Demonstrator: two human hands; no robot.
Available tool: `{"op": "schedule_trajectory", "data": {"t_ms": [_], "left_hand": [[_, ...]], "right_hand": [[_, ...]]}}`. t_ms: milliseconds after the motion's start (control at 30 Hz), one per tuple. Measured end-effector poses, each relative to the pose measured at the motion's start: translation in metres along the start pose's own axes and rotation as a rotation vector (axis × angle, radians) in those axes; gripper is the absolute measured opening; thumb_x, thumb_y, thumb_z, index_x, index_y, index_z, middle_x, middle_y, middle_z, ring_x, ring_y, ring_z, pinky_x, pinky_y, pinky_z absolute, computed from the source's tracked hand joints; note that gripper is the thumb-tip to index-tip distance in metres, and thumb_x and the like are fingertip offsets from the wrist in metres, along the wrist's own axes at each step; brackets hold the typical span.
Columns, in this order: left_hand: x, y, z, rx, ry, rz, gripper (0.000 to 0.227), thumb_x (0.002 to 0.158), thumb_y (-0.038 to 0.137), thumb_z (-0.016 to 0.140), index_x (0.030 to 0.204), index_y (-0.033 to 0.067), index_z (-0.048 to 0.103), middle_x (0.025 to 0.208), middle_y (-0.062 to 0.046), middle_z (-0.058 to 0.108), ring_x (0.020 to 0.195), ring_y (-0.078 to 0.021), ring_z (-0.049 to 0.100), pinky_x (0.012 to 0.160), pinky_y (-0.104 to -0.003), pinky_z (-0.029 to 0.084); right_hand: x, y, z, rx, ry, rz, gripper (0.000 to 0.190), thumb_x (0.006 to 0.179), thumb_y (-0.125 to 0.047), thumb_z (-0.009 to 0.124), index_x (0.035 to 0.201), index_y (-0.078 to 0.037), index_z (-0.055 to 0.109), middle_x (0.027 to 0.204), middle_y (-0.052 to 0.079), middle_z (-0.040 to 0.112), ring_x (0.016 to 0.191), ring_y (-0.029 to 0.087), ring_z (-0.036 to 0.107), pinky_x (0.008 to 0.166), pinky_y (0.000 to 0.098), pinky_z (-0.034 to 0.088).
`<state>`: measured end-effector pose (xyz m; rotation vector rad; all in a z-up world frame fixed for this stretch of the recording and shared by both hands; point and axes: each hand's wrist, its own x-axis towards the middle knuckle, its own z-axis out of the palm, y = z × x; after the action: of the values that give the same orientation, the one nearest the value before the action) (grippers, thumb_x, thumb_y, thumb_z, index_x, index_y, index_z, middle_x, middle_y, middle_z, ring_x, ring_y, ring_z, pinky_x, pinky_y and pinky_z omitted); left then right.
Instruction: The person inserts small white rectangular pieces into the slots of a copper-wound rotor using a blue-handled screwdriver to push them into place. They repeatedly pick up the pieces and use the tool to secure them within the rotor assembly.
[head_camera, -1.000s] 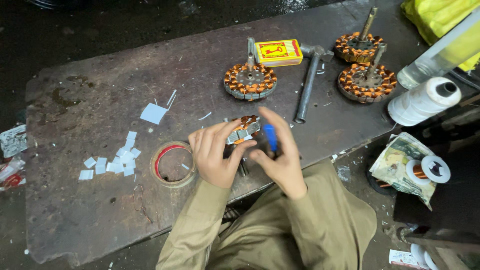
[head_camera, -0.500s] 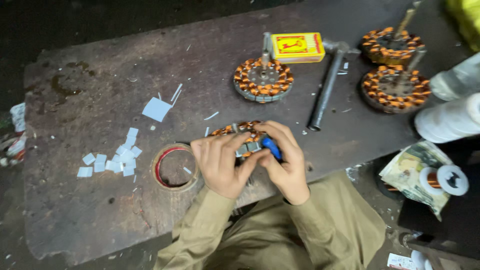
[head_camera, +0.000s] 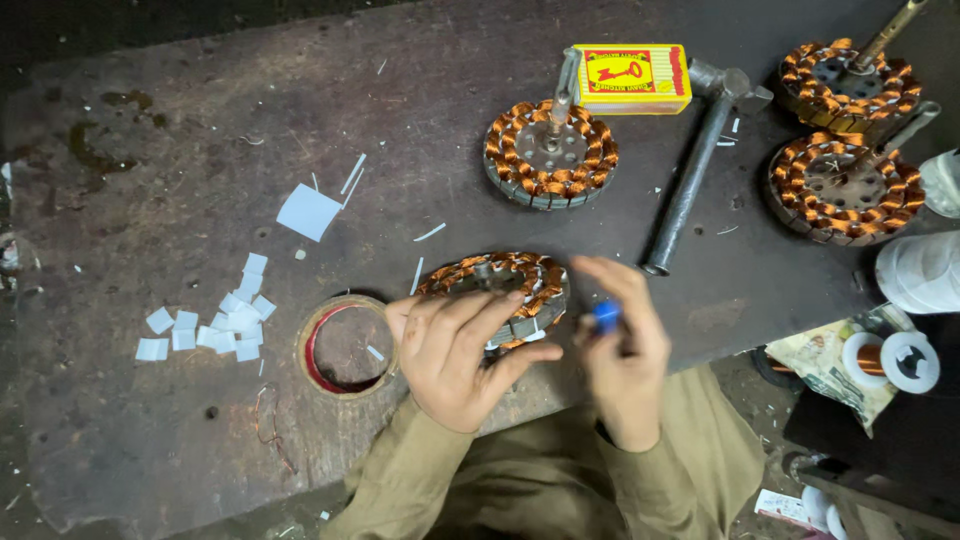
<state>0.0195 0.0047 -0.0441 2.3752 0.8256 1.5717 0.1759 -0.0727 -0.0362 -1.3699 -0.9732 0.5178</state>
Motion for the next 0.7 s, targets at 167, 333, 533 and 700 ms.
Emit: {"op": "schedule_trajectory", "data": {"t_ms": [167,333,533,700], "left_hand": [[-0.001,0.000,-0.004,-0.054,0.011,-0.008,0.059,0.081,0.045,0.091,0.123,0.0123,0.066,0.114,-0.002,0.068,0.101,-0.0217,0.061,0.091,-0.042,0.041],[0.000,0.002,-0.003,-0.045,0.024,-0.030,0.058,0.080,0.046,0.090,0.122,0.0147,0.067,0.113,0.001,0.068,0.100,-0.0203,0.061,0.092,-0.041,0.040],[0.000,0.002,-0.003,-0.047,0.037,-0.025,0.054,0.082,0.045,0.090,0.121,0.0163,0.067,0.112,0.004,0.069,0.098,-0.0177,0.061,0.090,-0.040,0.039],[0.000,0.002,-0.002,-0.058,0.042,-0.043,0.054,0.084,0.045,0.089,0.122,0.0156,0.066,0.113,0.004,0.070,0.098,-0.0178,0.061,0.091,-0.039,0.039]], "right_hand": [[0.026,-0.048,-0.009,0.760,-0.014,0.173,0.052,0.117,-0.053,0.031,0.119,-0.008,0.057,0.071,0.000,0.044,0.051,0.007,0.032,0.054,0.0256,0.027],[0.085,-0.065,0.011,1.151,-0.248,0.456,0.055,0.114,-0.054,0.030,0.096,-0.008,0.054,0.059,-0.001,0.035,0.049,0.010,0.027,0.048,0.0265,0.026],[0.117,-0.052,0.045,1.142,-0.597,0.501,0.063,0.110,-0.064,0.032,0.077,-0.011,0.037,0.059,-0.001,0.032,0.042,0.007,0.024,0.039,0.0218,0.023],[0.115,-0.058,0.056,0.983,-0.501,0.555,0.056,0.109,-0.059,0.031,0.083,-0.011,0.041,0.066,-0.001,0.033,0.046,0.007,0.024,0.041,0.0230,0.022]]}}
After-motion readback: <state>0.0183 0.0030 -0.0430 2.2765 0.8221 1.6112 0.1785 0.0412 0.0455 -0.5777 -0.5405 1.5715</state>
